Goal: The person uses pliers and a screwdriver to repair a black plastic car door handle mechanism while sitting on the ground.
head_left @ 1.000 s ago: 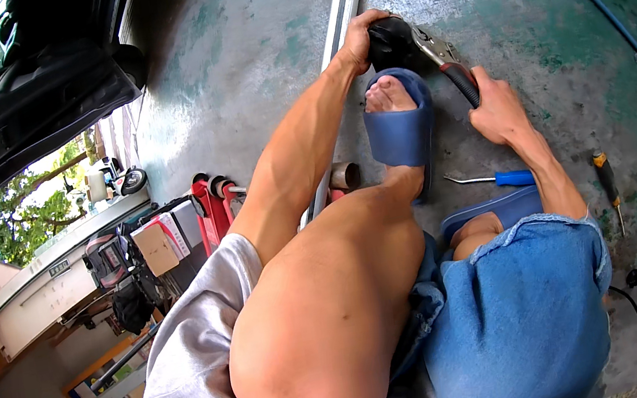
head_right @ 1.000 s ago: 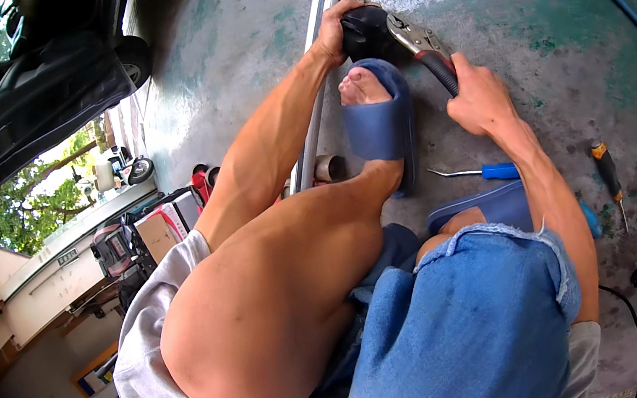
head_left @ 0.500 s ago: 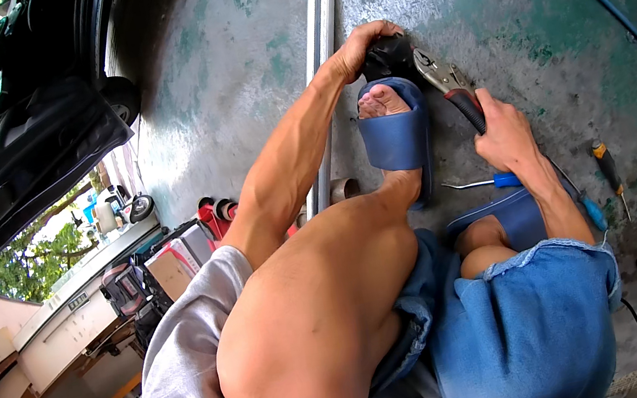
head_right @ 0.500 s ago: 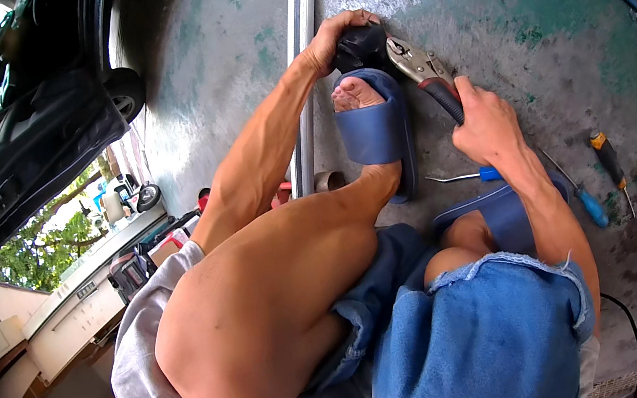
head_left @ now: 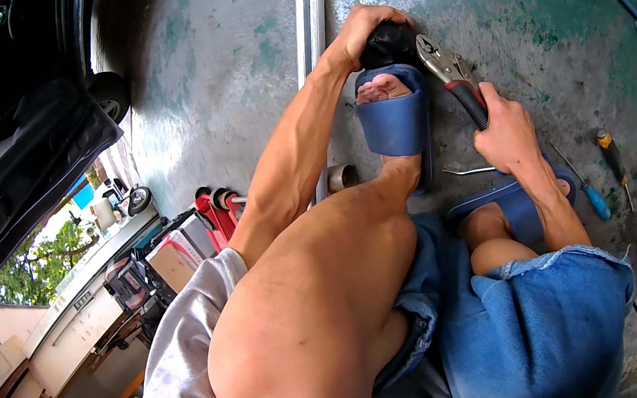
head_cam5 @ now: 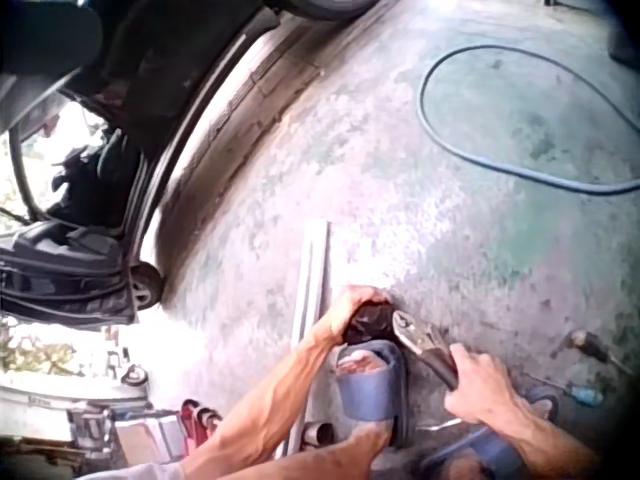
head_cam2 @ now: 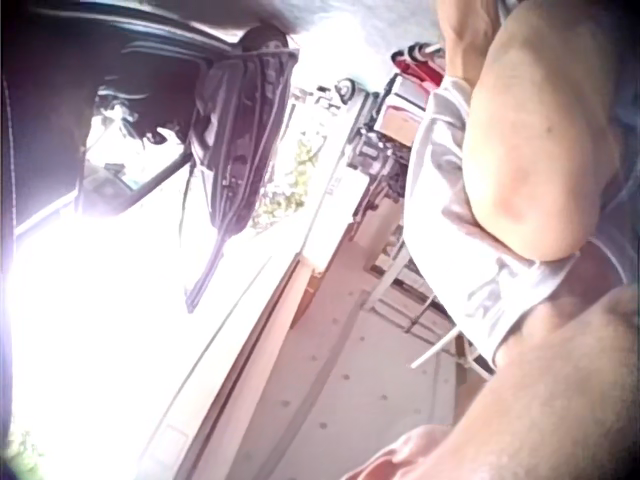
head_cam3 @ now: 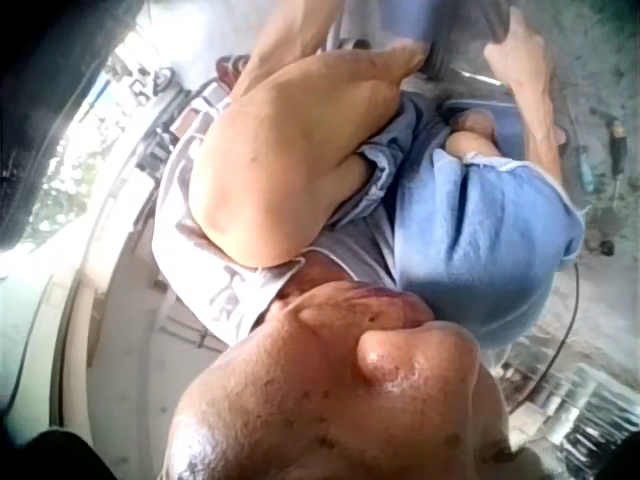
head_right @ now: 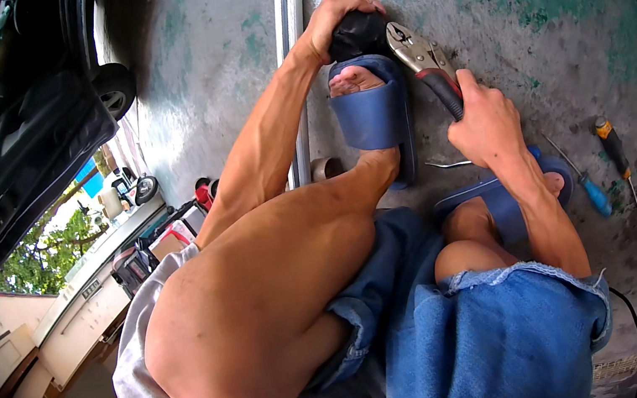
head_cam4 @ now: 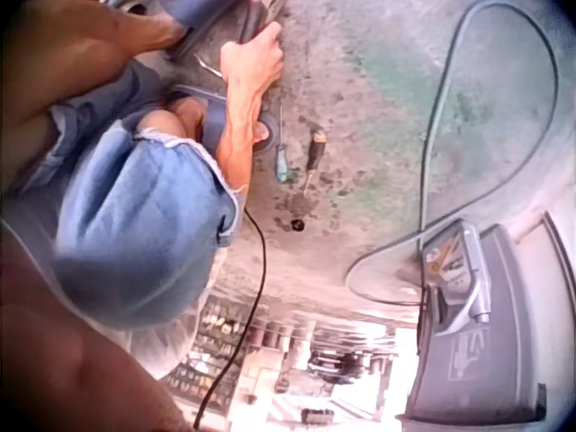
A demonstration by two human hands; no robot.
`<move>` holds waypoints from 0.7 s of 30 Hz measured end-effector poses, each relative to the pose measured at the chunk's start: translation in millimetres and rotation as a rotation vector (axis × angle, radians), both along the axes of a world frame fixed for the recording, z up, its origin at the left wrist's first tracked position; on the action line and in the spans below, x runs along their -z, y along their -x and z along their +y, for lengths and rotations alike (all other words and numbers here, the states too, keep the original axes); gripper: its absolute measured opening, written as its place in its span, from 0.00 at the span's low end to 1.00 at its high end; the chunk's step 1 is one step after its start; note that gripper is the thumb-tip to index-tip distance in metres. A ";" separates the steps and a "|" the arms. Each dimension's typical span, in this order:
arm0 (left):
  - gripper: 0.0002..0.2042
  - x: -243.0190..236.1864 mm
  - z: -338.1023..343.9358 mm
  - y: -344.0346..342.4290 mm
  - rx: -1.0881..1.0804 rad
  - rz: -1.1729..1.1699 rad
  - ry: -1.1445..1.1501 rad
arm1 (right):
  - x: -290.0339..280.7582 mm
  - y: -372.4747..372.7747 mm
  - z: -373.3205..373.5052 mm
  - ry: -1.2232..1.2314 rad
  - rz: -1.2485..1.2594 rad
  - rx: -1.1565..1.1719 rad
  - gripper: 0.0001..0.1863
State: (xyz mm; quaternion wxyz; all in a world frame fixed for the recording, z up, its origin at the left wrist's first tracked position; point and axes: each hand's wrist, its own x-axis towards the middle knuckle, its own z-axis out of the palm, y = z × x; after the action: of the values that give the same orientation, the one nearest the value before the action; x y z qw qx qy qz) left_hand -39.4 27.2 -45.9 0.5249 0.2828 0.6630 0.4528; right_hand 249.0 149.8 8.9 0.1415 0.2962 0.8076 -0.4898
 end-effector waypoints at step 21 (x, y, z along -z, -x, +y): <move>0.10 -10.8 10.4 -6.3 -0.175 -0.164 0.167 | -23.0 13.4 20.2 0.414 -0.142 -0.048 0.25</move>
State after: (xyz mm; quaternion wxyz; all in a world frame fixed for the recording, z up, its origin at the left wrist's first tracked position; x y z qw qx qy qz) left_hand -33.1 37.5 -35.1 0.5573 0.1414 0.6754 0.4619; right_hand 235.6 170.0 31.9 0.2671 0.2754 0.6848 -0.6196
